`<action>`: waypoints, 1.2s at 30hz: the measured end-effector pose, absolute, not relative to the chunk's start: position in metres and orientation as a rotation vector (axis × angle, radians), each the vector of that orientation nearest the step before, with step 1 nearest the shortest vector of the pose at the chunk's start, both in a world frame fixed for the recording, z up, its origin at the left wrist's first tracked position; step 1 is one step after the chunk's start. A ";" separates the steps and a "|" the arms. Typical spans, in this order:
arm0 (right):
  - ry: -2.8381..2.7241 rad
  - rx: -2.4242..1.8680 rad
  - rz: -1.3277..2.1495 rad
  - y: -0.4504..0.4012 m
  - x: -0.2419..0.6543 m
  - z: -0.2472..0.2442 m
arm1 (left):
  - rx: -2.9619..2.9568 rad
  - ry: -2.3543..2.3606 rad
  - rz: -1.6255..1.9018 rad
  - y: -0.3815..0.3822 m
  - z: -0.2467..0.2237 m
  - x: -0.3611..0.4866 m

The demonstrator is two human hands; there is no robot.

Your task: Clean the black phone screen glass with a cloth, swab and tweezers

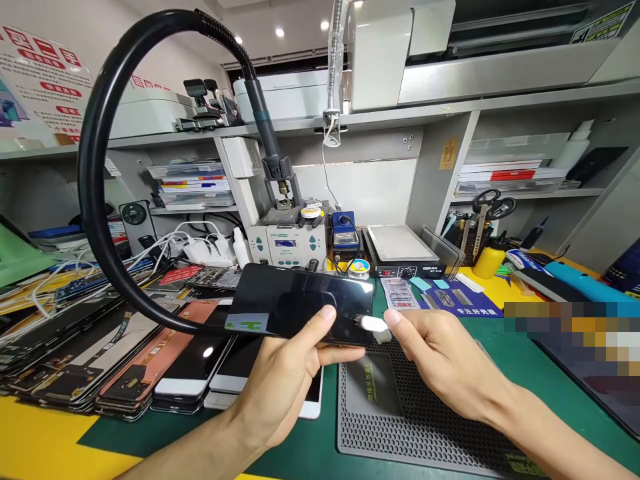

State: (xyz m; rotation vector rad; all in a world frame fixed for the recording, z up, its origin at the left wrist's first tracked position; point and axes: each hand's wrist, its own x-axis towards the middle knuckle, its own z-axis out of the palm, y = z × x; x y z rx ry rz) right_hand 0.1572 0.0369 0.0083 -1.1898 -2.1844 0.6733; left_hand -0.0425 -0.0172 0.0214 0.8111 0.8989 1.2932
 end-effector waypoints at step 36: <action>-2.162 -1.222 0.546 0.055 0.171 -0.002 | 0.742 1.035 1.345 -0.016 0.018 -0.043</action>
